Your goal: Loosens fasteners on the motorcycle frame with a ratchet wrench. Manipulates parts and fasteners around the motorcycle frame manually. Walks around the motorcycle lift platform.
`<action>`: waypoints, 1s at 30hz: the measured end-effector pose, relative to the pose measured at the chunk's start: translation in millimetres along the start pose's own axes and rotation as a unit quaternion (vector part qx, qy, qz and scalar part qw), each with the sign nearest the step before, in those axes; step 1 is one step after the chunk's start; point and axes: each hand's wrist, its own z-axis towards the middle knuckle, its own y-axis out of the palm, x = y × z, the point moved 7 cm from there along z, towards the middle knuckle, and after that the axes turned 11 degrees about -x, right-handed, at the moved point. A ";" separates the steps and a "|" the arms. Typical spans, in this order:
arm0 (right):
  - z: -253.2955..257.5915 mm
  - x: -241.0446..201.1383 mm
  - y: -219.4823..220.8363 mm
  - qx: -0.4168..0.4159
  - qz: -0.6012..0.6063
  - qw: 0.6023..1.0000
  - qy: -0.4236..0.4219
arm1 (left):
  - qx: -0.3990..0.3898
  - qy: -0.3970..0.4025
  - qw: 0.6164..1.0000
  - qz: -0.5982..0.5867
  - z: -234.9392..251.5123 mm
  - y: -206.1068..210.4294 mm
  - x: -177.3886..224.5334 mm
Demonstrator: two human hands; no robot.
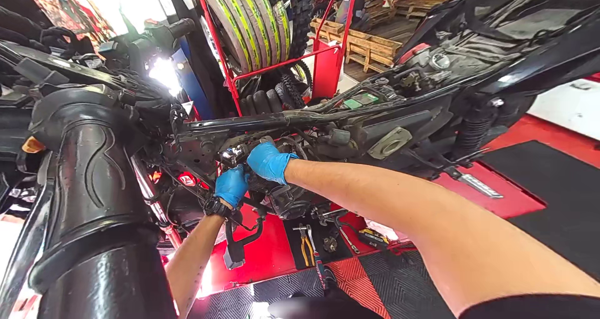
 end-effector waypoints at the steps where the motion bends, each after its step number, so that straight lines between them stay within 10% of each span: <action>1: -0.9 -1.6 0.5 -0.006 -0.008 1.000 -0.005 | 0.000 -0.001 1.000 0.001 0.0 0.2 -0.1; 30: -6.9 -6.9 -5.8 0.013 0.016 1.000 -0.008 | -0.001 -0.003 1.000 0.003 0.1 0.5 -0.7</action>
